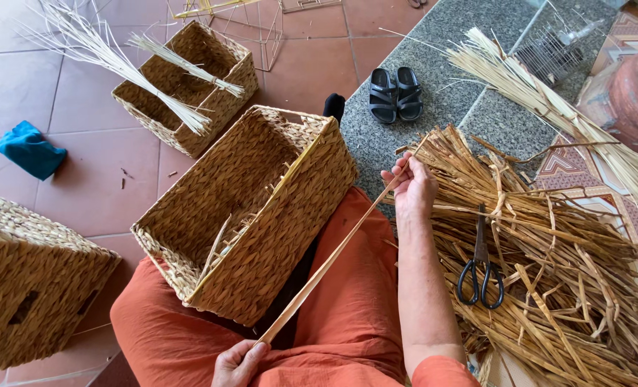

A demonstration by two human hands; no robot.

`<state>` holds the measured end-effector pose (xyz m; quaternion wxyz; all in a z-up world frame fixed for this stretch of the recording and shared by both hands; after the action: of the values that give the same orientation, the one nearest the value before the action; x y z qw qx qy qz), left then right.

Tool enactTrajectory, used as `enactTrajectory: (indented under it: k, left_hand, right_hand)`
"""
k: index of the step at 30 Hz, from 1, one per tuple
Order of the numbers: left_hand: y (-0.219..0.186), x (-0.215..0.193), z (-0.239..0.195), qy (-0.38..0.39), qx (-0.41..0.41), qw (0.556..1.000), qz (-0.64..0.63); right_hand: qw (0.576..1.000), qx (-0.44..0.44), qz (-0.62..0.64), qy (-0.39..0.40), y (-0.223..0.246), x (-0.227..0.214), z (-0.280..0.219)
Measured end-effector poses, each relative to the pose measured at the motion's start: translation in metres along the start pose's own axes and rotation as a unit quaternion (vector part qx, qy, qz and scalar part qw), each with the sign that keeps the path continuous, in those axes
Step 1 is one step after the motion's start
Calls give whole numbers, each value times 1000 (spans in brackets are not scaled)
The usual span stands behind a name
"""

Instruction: The person weaves a rectangular basket by hand, threading dried palm leaves through the upper edge and tucking them into the weave. They occasionally trim excess material with scissors and adjust the basket's position while seated on the floor.

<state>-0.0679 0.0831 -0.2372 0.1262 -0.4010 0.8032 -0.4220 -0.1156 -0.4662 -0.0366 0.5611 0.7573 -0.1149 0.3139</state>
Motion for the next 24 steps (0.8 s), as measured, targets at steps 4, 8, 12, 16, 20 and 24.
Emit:
enactTrajectory:
  k: [4,8,12,16,20,24]
  left_hand:
    - [11,-2,9,20,-22,999,11]
    - [-17,-4,12,3,-35,989,141]
    - [-153,46,-14,-59,331,831,444]
    - [-266,118,-37,6,457,802,384]
    - [-349,160,-45,41,502,835,221]
    - [-376,177,-29,55,462,878,114]
  right_hand:
    - [999,-36,-23,-25,12,-4,-5]
    - [998,-58,-25,-27,30,2,-10]
    - [978,-114,-169,37,46,32,-37]
    - [950,-99,-232,186,39,76,-100]
    - [924,-76,-268,262,27,98,-163]
    - [883,-115,-314,328,23,110,-198]
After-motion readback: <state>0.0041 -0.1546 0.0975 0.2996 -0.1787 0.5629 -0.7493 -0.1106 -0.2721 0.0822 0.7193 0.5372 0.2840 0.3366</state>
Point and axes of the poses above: each hand's wrist, its own z-axis towards the middle knuckle, its own x-axis out of the palm, y = z × x, the point moved 8 cm from there along z, towards the middle knuckle, and after that the axes turned 3 degrees about y, right-handed, at the moved point
